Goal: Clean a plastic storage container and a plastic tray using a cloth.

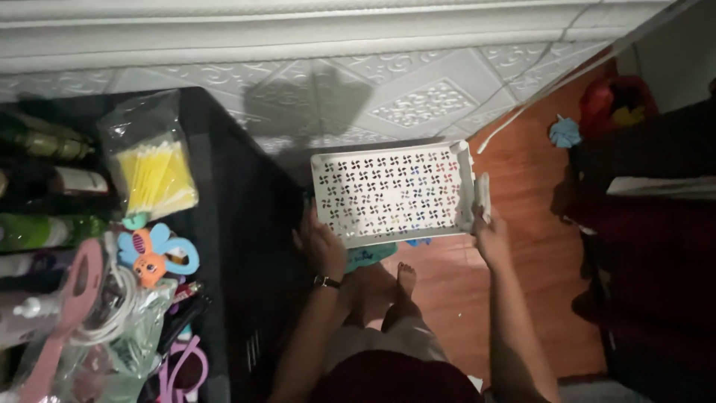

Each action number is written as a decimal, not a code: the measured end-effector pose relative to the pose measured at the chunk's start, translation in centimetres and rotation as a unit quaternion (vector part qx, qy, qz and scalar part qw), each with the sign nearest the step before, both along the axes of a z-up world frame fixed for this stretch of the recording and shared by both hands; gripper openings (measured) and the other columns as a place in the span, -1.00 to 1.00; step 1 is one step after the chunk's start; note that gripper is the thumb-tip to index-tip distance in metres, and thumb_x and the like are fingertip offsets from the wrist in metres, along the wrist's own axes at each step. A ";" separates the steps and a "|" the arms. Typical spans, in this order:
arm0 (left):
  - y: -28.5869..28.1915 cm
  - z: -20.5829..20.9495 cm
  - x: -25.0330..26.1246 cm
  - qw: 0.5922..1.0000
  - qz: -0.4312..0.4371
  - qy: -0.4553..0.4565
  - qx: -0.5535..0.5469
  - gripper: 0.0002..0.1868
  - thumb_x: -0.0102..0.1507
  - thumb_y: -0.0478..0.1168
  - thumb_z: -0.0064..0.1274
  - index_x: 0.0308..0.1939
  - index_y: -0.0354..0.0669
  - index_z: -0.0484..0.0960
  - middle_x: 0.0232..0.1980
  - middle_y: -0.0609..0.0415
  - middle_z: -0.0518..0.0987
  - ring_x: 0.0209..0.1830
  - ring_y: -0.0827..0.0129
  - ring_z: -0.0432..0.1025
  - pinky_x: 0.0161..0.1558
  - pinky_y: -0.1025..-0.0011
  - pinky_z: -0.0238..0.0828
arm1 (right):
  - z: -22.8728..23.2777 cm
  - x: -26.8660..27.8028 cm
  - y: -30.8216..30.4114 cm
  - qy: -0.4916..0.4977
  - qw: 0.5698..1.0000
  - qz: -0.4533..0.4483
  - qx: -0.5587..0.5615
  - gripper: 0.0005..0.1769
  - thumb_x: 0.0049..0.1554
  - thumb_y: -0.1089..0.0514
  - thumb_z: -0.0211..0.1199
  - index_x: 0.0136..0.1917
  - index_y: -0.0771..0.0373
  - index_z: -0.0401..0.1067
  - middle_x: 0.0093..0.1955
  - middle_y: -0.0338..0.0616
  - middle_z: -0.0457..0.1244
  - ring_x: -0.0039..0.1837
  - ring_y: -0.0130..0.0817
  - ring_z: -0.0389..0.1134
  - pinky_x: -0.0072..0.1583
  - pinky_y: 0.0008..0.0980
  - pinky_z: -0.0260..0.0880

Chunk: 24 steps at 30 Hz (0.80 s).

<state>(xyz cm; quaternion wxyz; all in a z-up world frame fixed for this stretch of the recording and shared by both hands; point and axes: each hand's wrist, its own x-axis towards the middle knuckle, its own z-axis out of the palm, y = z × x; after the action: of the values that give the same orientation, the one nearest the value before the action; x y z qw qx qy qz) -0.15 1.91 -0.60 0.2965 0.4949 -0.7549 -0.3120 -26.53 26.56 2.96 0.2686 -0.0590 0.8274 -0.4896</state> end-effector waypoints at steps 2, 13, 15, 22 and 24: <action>0.0 0.4 -0.3 1.000 0.004 0.011 -0.006 -0.37 0.50 0.06 -0.67 0.47 -0.05 0.37 0.43 -0.07 0.44 0.45 0.01 0.27 0.49 -0.27 -0.35 | -0.4 -0.5 2.3 0.004 1.000 0.014 -0.002 -0.67 0.41 0.06 0.03 0.09 0.41 0.43 -0.33 -0.24 0.17 -0.35 -0.42 0.12 -0.32 -0.33 0.12; -0.5 2.1 -0.4 1.000 0.005 0.019 -0.004 -0.36 0.50 0.07 -0.67 0.48 -0.04 0.37 0.46 -0.07 0.42 0.46 -0.01 0.25 0.46 -0.23 -0.28 | 2.5 -2.7 -5.7 0.335 0.940 -0.012 0.069 -0.57 0.13 0.41 0.12 0.28 0.32 0.41 0.05 0.08 0.36 0.08 -0.17 0.38 0.07 -0.14 0.37; 0.0 1.1 0.1 0.999 0.011 0.024 -0.040 -0.38 0.53 0.07 -0.66 0.47 -0.08 0.36 0.52 -0.17 0.37 0.50 -0.05 0.23 0.45 -0.26 -0.32 | -1.8 -5.7 -2.2 0.160 0.964 -0.029 -0.212 -0.64 0.16 0.36 -0.03 0.20 0.31 0.42 0.09 -0.10 0.40 0.10 -0.25 0.41 0.13 -0.27 0.40; -0.3 1.6 -0.2 0.999 0.018 0.032 -0.005 -0.36 0.50 0.08 -0.67 0.46 -0.07 0.38 0.43 -0.10 0.45 0.45 -0.03 0.28 0.46 -0.27 -0.28 | -6.2 -8.7 1.2 -0.111 0.946 -0.222 -0.209 -0.70 0.32 -0.07 0.07 0.11 0.15 0.44 -0.04 -0.24 0.38 -0.02 -0.42 0.41 0.02 -0.41 0.44; 0.0 2.2 0.2 1.000 0.010 0.020 -0.010 -0.36 0.50 0.08 -0.65 0.45 -0.08 0.39 0.41 -0.10 0.46 0.45 -0.04 0.28 0.47 -0.26 -0.27 | 1.9 -5.6 -2.6 0.097 0.990 -0.102 -0.025 -0.59 0.28 -0.14 0.28 0.06 0.28 0.50 -0.09 -0.16 0.37 -0.10 -0.47 0.33 -0.07 -0.39 0.37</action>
<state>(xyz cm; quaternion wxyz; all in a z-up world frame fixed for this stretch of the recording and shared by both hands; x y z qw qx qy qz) 0.08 1.87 1.57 0.3194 0.4928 -0.7473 -0.3109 -32.11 24.00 4.88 0.1341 -0.0280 0.8385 -0.5274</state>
